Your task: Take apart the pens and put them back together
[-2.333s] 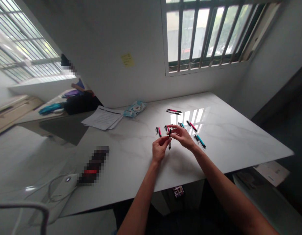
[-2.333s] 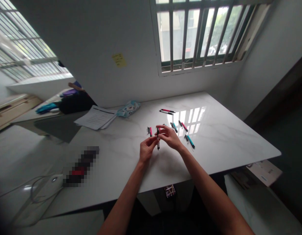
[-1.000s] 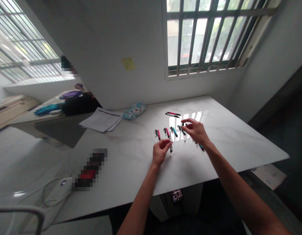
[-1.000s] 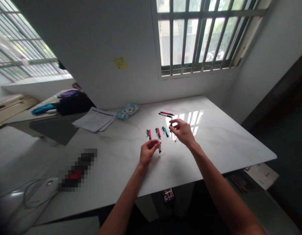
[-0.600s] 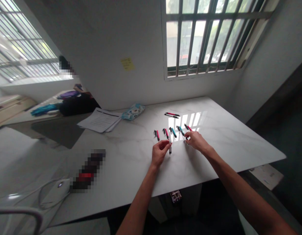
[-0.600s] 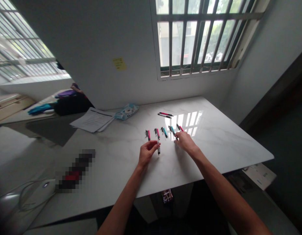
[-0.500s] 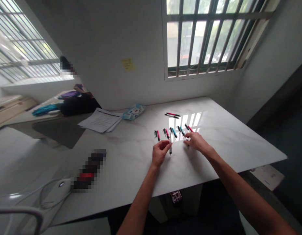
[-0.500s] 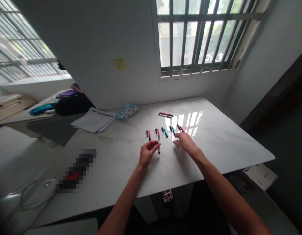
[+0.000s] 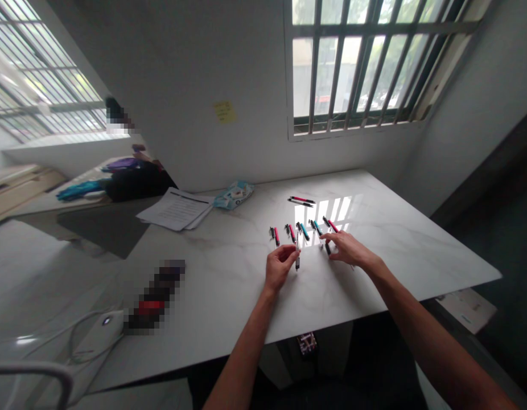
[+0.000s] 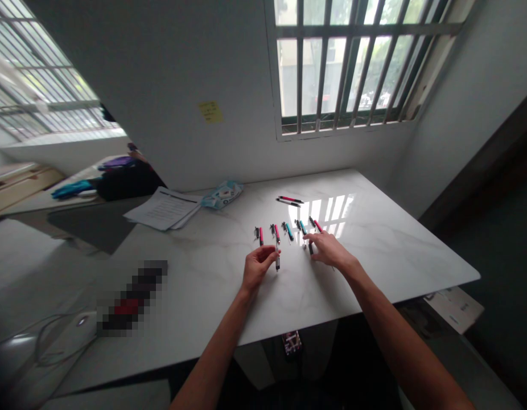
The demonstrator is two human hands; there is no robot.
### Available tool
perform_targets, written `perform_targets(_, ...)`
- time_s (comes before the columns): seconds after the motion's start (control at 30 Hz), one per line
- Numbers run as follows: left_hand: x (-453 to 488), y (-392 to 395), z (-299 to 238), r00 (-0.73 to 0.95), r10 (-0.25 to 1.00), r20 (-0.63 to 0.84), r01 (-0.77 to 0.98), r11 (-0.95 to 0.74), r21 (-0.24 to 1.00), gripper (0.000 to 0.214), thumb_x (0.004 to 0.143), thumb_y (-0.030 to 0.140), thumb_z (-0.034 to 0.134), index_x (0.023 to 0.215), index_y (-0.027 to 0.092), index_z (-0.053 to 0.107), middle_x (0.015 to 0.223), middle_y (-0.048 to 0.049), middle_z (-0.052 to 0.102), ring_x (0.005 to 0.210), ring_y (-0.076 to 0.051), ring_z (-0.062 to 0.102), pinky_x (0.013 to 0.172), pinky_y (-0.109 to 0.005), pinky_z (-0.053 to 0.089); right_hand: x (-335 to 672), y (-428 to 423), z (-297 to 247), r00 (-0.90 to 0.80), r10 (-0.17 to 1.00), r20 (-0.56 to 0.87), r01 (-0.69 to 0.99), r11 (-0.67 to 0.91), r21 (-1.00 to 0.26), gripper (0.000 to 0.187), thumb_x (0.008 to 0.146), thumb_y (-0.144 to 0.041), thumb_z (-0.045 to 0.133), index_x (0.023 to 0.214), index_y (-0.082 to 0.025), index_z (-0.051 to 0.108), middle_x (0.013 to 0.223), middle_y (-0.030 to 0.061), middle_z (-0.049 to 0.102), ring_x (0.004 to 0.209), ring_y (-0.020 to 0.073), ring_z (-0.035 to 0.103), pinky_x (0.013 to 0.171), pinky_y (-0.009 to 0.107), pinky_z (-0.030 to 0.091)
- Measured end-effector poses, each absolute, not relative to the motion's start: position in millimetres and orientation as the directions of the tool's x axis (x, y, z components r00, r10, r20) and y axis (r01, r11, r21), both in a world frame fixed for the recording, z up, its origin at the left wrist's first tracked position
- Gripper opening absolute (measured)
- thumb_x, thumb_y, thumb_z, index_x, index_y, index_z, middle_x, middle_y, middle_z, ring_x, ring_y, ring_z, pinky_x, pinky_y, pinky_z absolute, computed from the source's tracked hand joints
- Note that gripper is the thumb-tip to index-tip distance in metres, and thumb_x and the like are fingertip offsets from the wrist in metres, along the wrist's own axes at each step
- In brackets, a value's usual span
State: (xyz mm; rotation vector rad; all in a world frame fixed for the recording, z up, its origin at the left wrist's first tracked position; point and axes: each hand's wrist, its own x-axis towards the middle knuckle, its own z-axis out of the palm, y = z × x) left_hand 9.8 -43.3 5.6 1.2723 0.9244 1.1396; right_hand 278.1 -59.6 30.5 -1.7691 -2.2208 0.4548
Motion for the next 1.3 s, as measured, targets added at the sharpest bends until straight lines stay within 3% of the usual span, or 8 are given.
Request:
perform_targets(0.37,10.9,-44.4,6.9,0.225,0.972,0.063,-0.116,-0.038,0.992,0.034,0.074,0.038,0.088,0.095,0.014,0.077,0.097,-0.0107,0.080,0.090,-0.021,0.077,0.090,-0.034,0.060,271.5,-63.6,37.6,-0.227,0.973,0.039,0.851,0.218,-0.477,0.067,0.072,-0.016,0.087,0.135,-0.025,0.067,0.123,0.0088,0.075,0.117,0.0296,0.067,0.103,0.042,0.050)
perform_targets(0.47,11.7,-44.9,8.0,0.232,0.971,0.064,-0.108,-0.039,0.993,0.033,0.074,0.038,0.088,0.095,0.015,0.077,0.096,-0.0100,0.080,0.089,-0.021,0.076,0.089,-0.034,0.060,262.6,-67.7,44.1,-0.195,0.970,0.148,0.745,0.245,-0.621,0.047,0.081,-0.026,0.082,0.127,-0.023,0.072,0.125,0.0094,0.075,0.109,0.0257,0.069,0.096,0.039,0.054)
perform_targets(0.57,12.5,-45.7,9.5,0.233,0.969,0.081,-0.115,-0.056,0.992,0.033,0.075,0.038,0.087,0.095,0.015,0.076,0.095,-0.0092,0.079,0.089,-0.020,0.076,0.089,-0.034,0.059,241.3,-73.0,51.9,-0.102,0.969,0.223,0.588,0.240,-0.772,0.029,0.093,-0.041,0.070,0.113,-0.023,0.078,0.113,0.0076,0.078,0.093,0.0211,0.070,0.083,0.034,0.055)
perform_targets(0.87,13.9,-53.2,14.5,0.338,0.933,0.124,-0.046,-0.115,0.992,0.031,0.080,0.042,0.082,0.094,0.016,0.075,0.094,-0.0084,0.077,0.083,-0.019,0.071,0.079,-0.029,0.056,192.5,-78.0,47.5,0.055,0.966,0.252,0.346,0.218,-0.913,0.029,0.090,-0.048,0.070,0.093,-0.021,0.080,0.090,0.0055,0.079,0.078,0.0187,0.069,0.073,0.031,0.055)
perform_targets(1.03,13.9,-50.3,9.4,0.377,0.918,0.124,0.012,-0.139,0.990,0.024,0.090,0.041,0.066,0.098,0.018,0.068,0.077,-0.0003,0.064,0.069,-0.013,0.059,0.066,-0.024,0.047,202.8,-79.5,46.7,0.246,0.932,0.267,0.143,0.238,-0.961,0.036,0.089,-0.054,0.069,0.095,-0.019,0.073,0.097,0.0091,0.079,0.090,0.0231,0.075,0.085,0.036,0.061)
perform_targets(1.13,18.4,-49.0,13.3,0.367,0.925,0.101,-0.011,-0.104,0.994,0.025,0.091,0.042,0.061,0.096,0.018,0.066,0.069,0.0026,0.055,0.059,-0.011,0.048,0.057,-0.023,0.039,210.4,-86.7,46.1,0.246,0.936,0.250,0.212,0.200,-0.957,0.035,0.089,-0.052,0.071,0.095,-0.019,0.074,0.094,0.0089,0.080,0.089,0.0242,0.076,0.085,0.037,0.061)
perform_targets(1.3,35.8,-52.7,30.6,0.295,0.946,0.132,0.060,-0.156,0.986,0.039,0.084,0.047,0.074,0.110,0.018,0.071,0.091,-0.0023,0.067,0.058,-0.008,0.047,0.055,-0.022,0.038,212.4,-100.7,41.6,0.137,0.958,0.251,0.467,0.161,-0.869,0.025,0.092,-0.045,0.069,0.095,-0.022,0.079,0.090,0.0057,0.080,0.077,0.0218,0.075,0.076,0.034,0.059)
